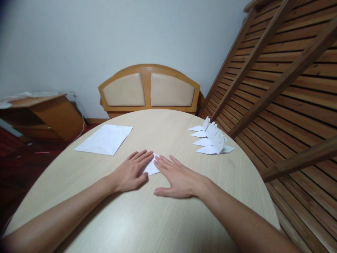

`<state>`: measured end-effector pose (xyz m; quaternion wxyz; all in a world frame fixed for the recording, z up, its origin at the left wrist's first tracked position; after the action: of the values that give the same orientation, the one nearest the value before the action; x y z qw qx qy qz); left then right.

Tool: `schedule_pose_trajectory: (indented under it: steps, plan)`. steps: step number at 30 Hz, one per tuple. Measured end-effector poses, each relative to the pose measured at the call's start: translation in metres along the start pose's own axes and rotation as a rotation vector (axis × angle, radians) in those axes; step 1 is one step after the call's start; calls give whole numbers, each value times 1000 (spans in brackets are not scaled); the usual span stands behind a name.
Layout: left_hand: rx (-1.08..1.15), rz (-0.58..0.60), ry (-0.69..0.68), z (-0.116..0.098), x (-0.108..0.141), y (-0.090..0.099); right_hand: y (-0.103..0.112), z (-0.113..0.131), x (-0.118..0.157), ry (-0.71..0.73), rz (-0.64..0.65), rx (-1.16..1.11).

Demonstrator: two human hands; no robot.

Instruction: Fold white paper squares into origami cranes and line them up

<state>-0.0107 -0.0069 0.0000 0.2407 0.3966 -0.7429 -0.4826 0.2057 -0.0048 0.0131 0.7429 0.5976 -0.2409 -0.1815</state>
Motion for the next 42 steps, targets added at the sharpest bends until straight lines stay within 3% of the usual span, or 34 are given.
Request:
schedule_pose_trajectory:
  steps: [12,20,25,28,32,42]
  plan:
    - [-23,-72,-40,6,2,-7,-6,1,6,-71,-40,-2]
    - [-17,-68,-35,7,1,-8,1,8,25,-210,-19,88]
    - [-5,-37,-14,8,1,-9,3,16,18,-273,-86,193]
    - [8,-27,-15,8,2,-9,0,15,8,-181,-160,167]
    - [14,-9,-18,9,3,-9,-7,7,-2,-62,-131,59]
    - [45,77,-53,32,3,12,-13,0,-3,-42,-148,2]
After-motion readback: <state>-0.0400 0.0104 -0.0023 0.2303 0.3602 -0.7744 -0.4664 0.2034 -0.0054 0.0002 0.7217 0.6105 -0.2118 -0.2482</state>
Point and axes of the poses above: each hand's wrist, its own x-axis away from the middle knuckle, its own y-axis out of the back of the hand, z = x × y, the point moved 2 cm from there along -x, towards the middle knuckle, and after that the axes turned 14 degrees about x, right-handed, at the moved point
